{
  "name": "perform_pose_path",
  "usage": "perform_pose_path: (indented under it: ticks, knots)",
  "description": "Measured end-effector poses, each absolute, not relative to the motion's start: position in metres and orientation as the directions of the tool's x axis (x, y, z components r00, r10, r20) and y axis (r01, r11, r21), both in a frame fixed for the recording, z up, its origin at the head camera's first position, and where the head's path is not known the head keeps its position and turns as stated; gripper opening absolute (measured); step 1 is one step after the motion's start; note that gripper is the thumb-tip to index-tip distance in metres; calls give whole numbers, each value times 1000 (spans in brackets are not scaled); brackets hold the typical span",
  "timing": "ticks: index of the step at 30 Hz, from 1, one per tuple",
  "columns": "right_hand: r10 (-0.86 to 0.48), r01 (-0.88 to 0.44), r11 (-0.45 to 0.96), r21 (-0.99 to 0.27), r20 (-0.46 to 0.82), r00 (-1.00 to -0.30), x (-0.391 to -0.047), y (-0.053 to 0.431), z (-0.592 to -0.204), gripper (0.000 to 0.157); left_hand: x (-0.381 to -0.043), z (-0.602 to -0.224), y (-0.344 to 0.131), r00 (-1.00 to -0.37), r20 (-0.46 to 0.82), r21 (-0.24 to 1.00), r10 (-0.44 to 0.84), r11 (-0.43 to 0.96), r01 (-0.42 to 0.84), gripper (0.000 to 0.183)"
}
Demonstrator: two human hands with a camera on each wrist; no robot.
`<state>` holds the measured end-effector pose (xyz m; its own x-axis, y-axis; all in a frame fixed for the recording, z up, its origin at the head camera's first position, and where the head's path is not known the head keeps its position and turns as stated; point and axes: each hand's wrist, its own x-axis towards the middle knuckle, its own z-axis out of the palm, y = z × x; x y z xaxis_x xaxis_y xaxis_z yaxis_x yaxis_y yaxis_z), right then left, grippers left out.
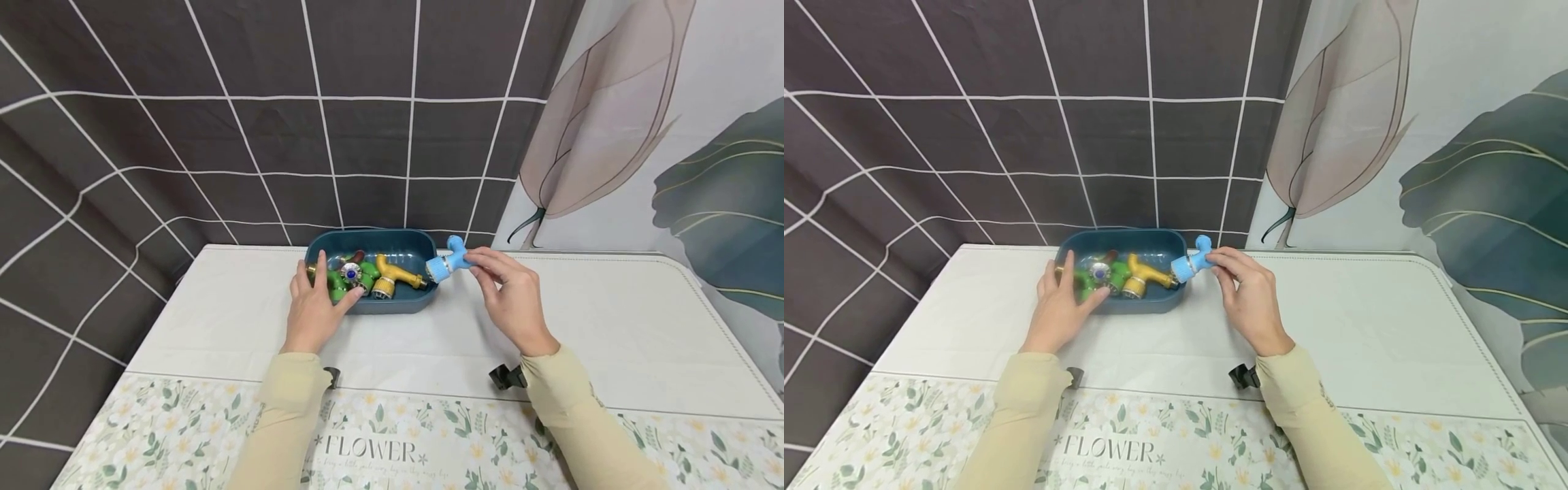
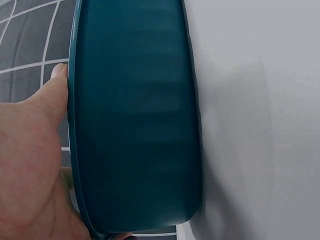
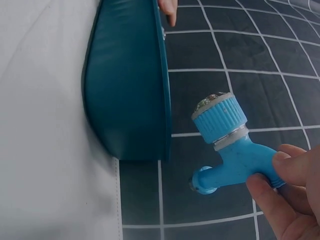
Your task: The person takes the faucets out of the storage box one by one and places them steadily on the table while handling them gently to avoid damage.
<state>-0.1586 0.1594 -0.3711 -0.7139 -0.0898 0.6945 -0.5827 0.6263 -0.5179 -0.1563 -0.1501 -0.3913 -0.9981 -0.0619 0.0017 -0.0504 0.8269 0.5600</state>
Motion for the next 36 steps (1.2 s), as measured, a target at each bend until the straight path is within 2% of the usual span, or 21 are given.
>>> perform_pose_path:
  ticks: [27, 36]
  knots:
    - [-6, -486, 657, -575, 642, -767, -167, 174, -381, 20, -156, -392, -151, -998, 5, 570, -56, 821, -43, 100]
    - [-10, -428, 679, -596, 576, -817, -171, 178, -389, 23, -157, -393, -150, -998, 3, 565, -59, 824, -47, 100]
